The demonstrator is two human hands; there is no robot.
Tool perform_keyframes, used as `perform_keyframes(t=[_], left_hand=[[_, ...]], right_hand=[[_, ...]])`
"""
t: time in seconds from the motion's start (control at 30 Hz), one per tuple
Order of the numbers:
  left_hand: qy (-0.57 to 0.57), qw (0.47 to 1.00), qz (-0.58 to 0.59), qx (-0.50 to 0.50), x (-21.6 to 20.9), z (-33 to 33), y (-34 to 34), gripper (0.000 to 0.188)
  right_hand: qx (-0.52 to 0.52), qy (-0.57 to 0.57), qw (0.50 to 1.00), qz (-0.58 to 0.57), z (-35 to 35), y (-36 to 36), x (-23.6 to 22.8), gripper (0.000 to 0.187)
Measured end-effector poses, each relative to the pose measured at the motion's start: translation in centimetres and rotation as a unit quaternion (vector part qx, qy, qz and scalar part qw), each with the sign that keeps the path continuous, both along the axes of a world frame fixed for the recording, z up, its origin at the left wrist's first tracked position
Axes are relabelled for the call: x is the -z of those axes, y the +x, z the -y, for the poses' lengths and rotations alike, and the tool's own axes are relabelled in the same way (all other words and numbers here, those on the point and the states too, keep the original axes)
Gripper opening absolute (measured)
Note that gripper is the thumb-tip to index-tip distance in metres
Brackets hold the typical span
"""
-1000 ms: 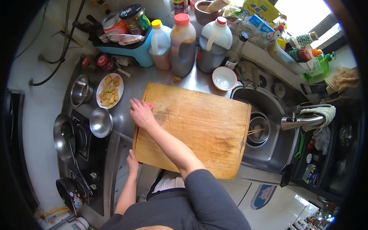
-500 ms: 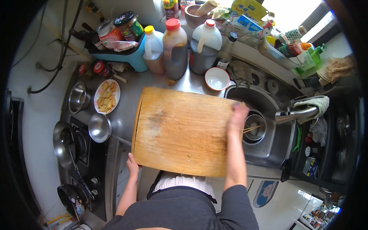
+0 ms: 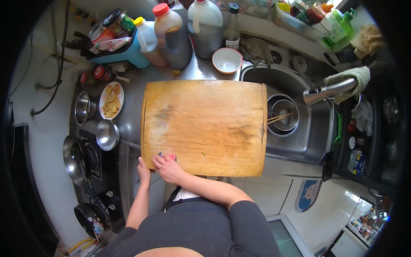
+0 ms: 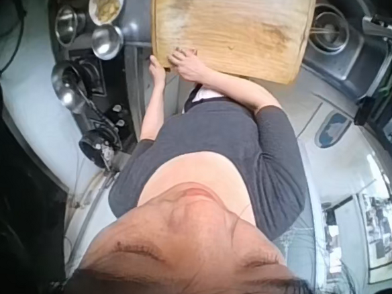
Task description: The person washes a metal bowl and a wooden cutting board at the sink, then scoops cooked rice from a rice cooker into the bowl and places it on the counter. A second person briefly appears in the background.
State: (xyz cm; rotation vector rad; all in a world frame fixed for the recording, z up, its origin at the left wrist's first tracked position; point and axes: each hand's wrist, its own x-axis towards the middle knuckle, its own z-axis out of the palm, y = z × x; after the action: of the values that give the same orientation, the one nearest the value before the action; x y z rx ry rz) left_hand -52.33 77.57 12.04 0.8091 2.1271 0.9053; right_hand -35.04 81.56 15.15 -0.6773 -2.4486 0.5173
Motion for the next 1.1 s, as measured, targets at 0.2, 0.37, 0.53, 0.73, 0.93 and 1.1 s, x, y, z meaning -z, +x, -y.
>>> perform_keyframes(t=[0.2, 0.37, 0.53, 0.73, 0.93, 1.1], left_hand=[[-0.006, 1.0, 0.022, -0.015, 0.7, 0.4, -0.3, 0.061], [0.009, 1.0, 0.029, -0.007, 1.1, 0.3, -0.3, 0.061], [0.012, 0.999, 0.03, -0.001, 0.5, 0.4, -0.2, 0.061], [-0.01, 0.999, 0.034, 0.032, 0.3, 0.1, -0.6, 0.06], [-0.007, 0.997, 0.065, 0.03, 0.9, 0.8, -1.7, 0.06], [-0.004, 0.993, 0.1, 0.056, 1.0, -0.2, -1.6, 0.06]], right_hand=[[0.263, -0.163, 0.951, -0.019, -0.6, 13.0, 2.3, 0.046], [0.64, -0.099, 0.761, -0.046, -2.1, 29.6, 0.0, 0.028], [0.593, -0.177, 0.774, -0.132, -4.9, 26.0, -6.1, 0.026], [0.098, 0.041, 0.989, 0.107, -3.1, 7.5, -2.9, 0.039], [0.452, -0.215, 0.865, -0.032, -5.0, 18.4, -0.8, 0.036], [0.69, 0.025, 0.702, 0.174, -2.7, 33.8, 1.1, 0.028]])
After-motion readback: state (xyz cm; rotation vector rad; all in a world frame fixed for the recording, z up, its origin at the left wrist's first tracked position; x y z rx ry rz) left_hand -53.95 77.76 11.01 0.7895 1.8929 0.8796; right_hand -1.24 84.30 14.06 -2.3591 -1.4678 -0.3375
